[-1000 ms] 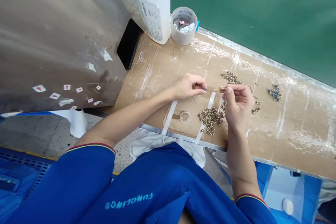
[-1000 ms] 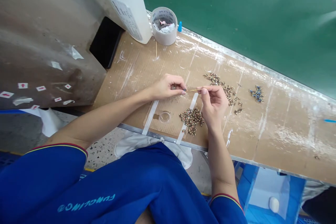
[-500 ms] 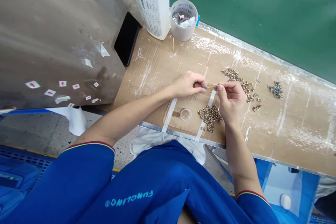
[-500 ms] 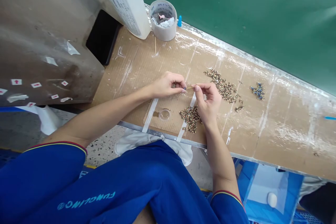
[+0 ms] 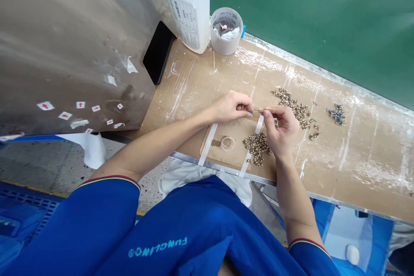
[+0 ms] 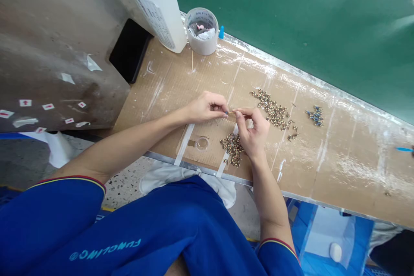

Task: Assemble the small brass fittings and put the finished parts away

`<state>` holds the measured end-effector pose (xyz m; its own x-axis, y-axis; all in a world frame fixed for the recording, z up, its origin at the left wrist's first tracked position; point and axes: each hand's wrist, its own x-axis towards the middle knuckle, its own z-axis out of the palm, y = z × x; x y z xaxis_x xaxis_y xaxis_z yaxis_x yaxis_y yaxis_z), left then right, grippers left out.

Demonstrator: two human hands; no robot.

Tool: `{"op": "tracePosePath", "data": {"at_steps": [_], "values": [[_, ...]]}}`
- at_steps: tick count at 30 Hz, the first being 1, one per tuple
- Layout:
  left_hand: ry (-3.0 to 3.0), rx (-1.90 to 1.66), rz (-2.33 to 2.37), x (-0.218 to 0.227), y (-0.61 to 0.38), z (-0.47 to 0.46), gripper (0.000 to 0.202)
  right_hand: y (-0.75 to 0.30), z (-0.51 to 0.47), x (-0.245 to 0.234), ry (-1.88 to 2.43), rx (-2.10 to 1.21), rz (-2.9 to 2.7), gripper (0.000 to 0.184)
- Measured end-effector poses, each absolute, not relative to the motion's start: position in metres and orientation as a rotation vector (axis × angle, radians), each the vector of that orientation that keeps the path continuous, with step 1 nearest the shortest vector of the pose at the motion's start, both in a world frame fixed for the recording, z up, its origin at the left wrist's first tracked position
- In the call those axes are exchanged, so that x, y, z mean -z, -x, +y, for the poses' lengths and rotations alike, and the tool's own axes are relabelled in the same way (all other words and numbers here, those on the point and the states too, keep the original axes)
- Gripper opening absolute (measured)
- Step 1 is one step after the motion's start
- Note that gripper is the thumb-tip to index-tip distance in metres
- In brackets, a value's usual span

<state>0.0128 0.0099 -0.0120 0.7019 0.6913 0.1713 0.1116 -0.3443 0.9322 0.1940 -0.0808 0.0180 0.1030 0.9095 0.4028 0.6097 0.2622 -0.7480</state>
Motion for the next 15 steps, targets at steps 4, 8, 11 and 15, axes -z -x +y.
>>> {"op": "tracePosePath", "data": {"at_steps": [4,8,11,15], "values": [[-1.832,-0.722,0.618,0.0148,-0.0133,0.0106,0.004,-0.1935,-0.0809,-0.0179,1.367,-0.352,-1.632,0.011],[-1.815,-0.726,0.621,0.0153,-0.0132,0.0110,0.005,-0.1930,-0.0813,-0.0177,1.308,-0.343,-1.668,0.009],[-1.806,-0.725,0.634,0.0144,-0.0128,0.0109,0.005,-0.1928,-0.0815,-0.0186,1.327,-0.325,-1.680,0.010],[-1.804,-0.699,0.633,0.0125,-0.0117,0.0106,0.005,-0.1921,-0.0813,-0.0206,1.329,-0.330,-1.695,0.010]]}}
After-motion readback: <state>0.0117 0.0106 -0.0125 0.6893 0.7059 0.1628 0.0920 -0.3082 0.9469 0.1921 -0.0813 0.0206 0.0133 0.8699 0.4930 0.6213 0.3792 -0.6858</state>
